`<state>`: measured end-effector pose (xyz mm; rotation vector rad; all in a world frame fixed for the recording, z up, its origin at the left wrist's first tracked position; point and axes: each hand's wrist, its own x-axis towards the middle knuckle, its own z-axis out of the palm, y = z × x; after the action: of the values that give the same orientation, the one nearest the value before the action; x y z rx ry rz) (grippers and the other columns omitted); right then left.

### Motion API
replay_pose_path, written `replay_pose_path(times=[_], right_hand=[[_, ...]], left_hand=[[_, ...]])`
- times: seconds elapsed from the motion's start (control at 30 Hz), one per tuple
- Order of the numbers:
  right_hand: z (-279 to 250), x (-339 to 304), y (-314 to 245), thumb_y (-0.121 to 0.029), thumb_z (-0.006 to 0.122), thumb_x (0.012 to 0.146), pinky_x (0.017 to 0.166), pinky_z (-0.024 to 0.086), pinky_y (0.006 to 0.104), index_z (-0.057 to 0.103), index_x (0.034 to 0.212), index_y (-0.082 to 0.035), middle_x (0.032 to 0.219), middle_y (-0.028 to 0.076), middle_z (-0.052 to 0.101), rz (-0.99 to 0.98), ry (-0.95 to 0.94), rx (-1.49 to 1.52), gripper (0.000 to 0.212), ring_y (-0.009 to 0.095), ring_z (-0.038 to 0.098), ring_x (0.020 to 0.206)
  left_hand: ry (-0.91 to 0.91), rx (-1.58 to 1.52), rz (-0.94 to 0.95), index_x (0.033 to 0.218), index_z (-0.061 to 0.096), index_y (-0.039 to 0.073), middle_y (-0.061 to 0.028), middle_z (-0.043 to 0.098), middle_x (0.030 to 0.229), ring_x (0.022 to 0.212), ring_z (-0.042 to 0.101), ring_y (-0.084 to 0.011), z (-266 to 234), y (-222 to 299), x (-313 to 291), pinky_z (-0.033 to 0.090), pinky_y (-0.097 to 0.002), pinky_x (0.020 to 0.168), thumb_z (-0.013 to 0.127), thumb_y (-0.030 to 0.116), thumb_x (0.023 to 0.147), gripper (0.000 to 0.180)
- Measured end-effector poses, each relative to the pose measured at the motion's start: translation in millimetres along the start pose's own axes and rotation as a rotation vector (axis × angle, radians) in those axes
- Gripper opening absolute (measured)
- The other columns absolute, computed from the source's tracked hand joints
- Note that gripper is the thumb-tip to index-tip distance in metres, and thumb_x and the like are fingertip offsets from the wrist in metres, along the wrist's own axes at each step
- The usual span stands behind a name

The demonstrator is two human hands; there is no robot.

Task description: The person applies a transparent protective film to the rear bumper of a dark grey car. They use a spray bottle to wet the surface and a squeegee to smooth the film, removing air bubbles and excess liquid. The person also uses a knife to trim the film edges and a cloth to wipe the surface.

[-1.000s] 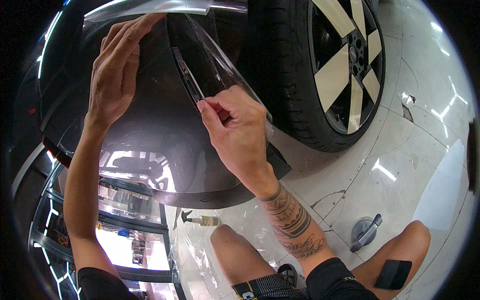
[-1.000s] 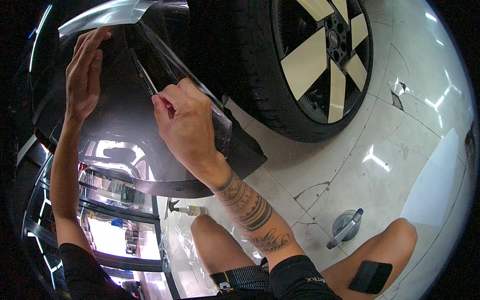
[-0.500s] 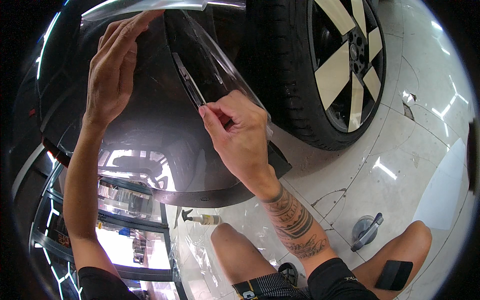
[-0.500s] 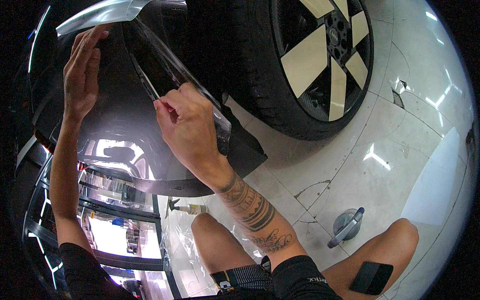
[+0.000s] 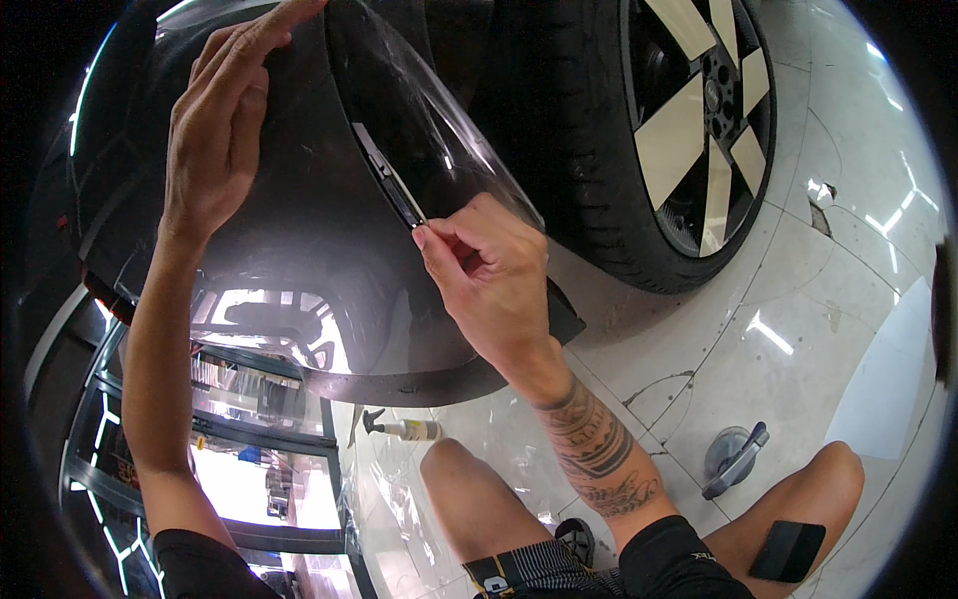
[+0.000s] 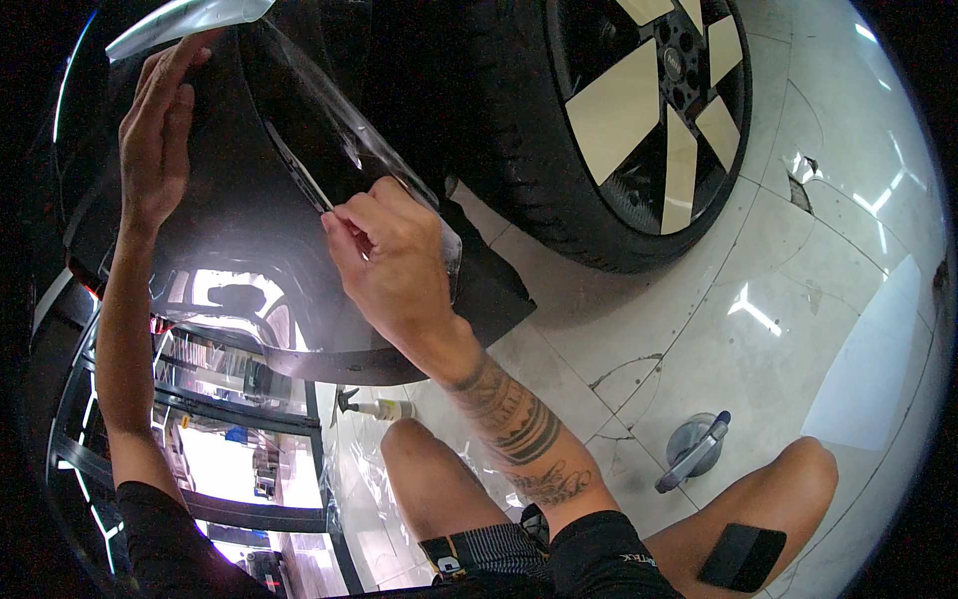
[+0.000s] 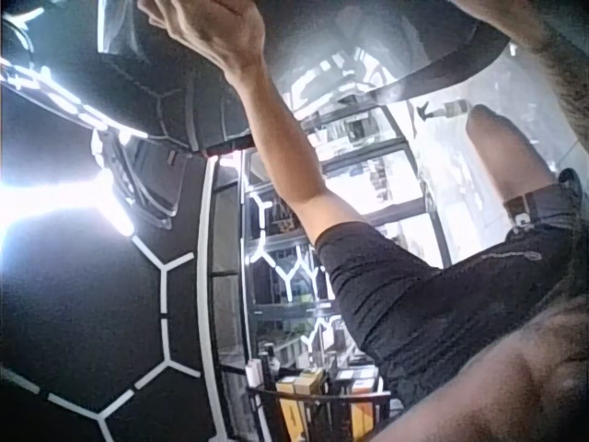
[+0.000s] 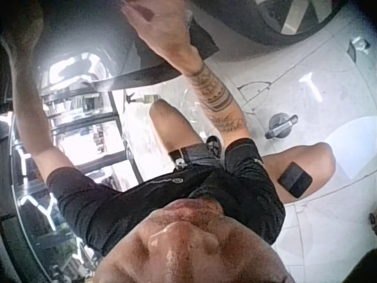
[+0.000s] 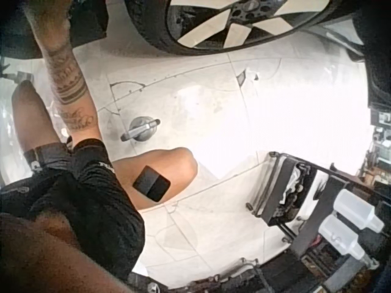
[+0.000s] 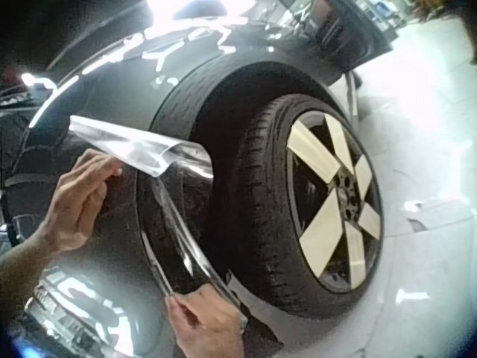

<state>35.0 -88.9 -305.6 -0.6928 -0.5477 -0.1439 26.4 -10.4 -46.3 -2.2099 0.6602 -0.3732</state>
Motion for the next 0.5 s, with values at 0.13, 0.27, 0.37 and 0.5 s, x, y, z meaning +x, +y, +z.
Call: replay_pose_path(times=[0.13,0.27,0.37,0.5], right_hand=[[-3,-5,1,-0.002,0.072,0.078,0.043,0.037,0.0257,0.067,0.076,0.000,0.069,0.007,0.055,0.006,-0.001,0.009,0.006,0.013,0.052,0.051],[-9,-10,2,-0.002,0.072,0.078,0.044,0.038,0.0252,0.067,0.076,0.001,0.071,0.007,0.056,0.025,-0.033,-0.011,0.006,0.012,0.053,0.052],[-12,-14,2,-0.002,0.072,0.078,0.044,0.038,0.0250,0.067,0.076,0.001,0.071,0.007,0.056,0.032,-0.041,-0.024,0.006,0.012,0.054,0.053],[-16,-22,6,0.000,0.072,0.080,0.045,0.041,0.0192,0.068,0.081,0.001,0.072,0.006,0.058,0.029,-0.071,-0.037,0.004,0.008,0.057,0.058]], left_hand=[[-0.055,0.024,-0.105,0.138,0.047,0.016,-0.0113,0.058,0.123,0.115,0.055,-0.0232,-7,-2,-3,0.044,-0.0360,0.098,0.039,0.009,0.099,0.041],[-0.059,0.030,-0.113,0.139,0.047,0.016,-0.0106,0.058,0.124,0.114,0.056,-0.0224,-8,-3,-4,0.044,-0.0342,0.097,0.038,0.010,0.100,0.041],[-0.058,-0.007,-0.137,0.138,0.047,0.016,-0.0101,0.058,0.125,0.115,0.056,-0.0218,-6,-10,-10,0.044,-0.0328,0.096,0.038,0.010,0.100,0.040],[-0.049,0.045,-0.075,0.138,0.048,0.016,-0.0097,0.057,0.127,0.118,0.055,-0.0212,-7,-8,-6,0.043,-0.0325,0.098,0.038,0.012,0.100,0.039]])
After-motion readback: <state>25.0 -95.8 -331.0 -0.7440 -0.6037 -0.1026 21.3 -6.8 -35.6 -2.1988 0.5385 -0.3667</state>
